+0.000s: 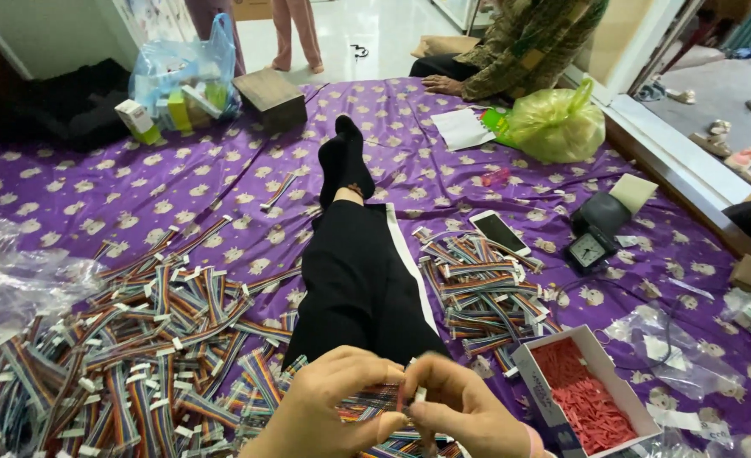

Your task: Manually attaching small plastic connectors to the ends of multi-colored ribbon cable assemblies.

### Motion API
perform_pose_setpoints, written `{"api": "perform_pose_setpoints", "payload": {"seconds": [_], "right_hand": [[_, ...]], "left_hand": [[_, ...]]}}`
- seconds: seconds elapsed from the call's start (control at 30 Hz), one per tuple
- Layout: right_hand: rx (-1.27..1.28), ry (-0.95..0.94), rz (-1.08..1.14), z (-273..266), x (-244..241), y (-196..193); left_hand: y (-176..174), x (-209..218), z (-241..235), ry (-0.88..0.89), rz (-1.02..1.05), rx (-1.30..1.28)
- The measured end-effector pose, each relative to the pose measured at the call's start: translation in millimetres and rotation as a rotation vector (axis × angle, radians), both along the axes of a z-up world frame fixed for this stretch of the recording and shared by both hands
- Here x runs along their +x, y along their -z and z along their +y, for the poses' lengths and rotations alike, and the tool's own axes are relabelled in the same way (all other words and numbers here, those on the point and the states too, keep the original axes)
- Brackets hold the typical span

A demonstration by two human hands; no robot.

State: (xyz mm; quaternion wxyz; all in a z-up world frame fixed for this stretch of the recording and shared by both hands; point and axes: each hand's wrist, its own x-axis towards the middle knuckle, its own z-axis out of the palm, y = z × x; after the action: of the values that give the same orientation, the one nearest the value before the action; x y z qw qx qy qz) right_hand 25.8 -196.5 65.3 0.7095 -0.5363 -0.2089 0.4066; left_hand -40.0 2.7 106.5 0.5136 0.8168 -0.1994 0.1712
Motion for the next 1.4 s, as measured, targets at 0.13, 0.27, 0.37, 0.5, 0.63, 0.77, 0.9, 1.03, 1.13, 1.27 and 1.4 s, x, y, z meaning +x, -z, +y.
{"api": "perform_pose_setpoints", "payload": {"seconds": [0.13, 0.27, 0.37, 0.5, 0.63, 0.77, 0.9, 1.03, 1.13, 1.27, 1.4], "right_hand": [[0.067, 0.01, 0.043, 5.7, 0.6, -10.1], [-0.118, 0.232, 0.066, 9.0, -1.0, -10.4], [-0.224, 0.303, 0.077, 11.0, 2.4, -4.3], [-0.192, 0.196, -0.017, 10.0, 6.8, 4.1], [-0.191, 0.173, -0.081, 8.8, 8.2, 4.6], [-0.156, 0.122, -0.209, 8.8, 4.3, 5.6], [-0.183, 0.149, -0.203, 10.1, 0.7, 8.5], [-0.091, 0.16, -0.124, 15.4, -5.5, 14.4], [-0.089, 0.172, -0.081, 19.6, -11.3, 18.9], [-0.074, 0.213, 0.012, 17.9, -15.6, 20.8], [-0.075, 0.216, 0.008, 17.4, -13.4, 18.9]], "left_hand": [[-7.9, -0.1, 6.4, 0.015, 0.064, 0.113], [-9.8, -1.8, 3.8, 0.003, -0.021, 0.144], [-3.0, 0.6, 1.9, -0.087, -0.06, 0.231], [-0.6, -0.3, -0.2, -0.169, -0.105, 0.334], [2.7, -2.9, -0.8, -0.159, -0.108, 0.345], [4.7, -4.6, -0.4, -0.19, -0.09, 0.367], [6.7, -8.7, -0.4, -0.165, -0.112, 0.366], [7.1, -12.0, -0.8, -0.164, -0.144, 0.305], [10.2, -13.5, -1.7, -0.168, -0.127, 0.196], [13.7, -14.3, 2.5, -0.145, -0.051, 0.128], [15.9, -15.2, 10.0, -0.142, -0.007, 0.103]]}}
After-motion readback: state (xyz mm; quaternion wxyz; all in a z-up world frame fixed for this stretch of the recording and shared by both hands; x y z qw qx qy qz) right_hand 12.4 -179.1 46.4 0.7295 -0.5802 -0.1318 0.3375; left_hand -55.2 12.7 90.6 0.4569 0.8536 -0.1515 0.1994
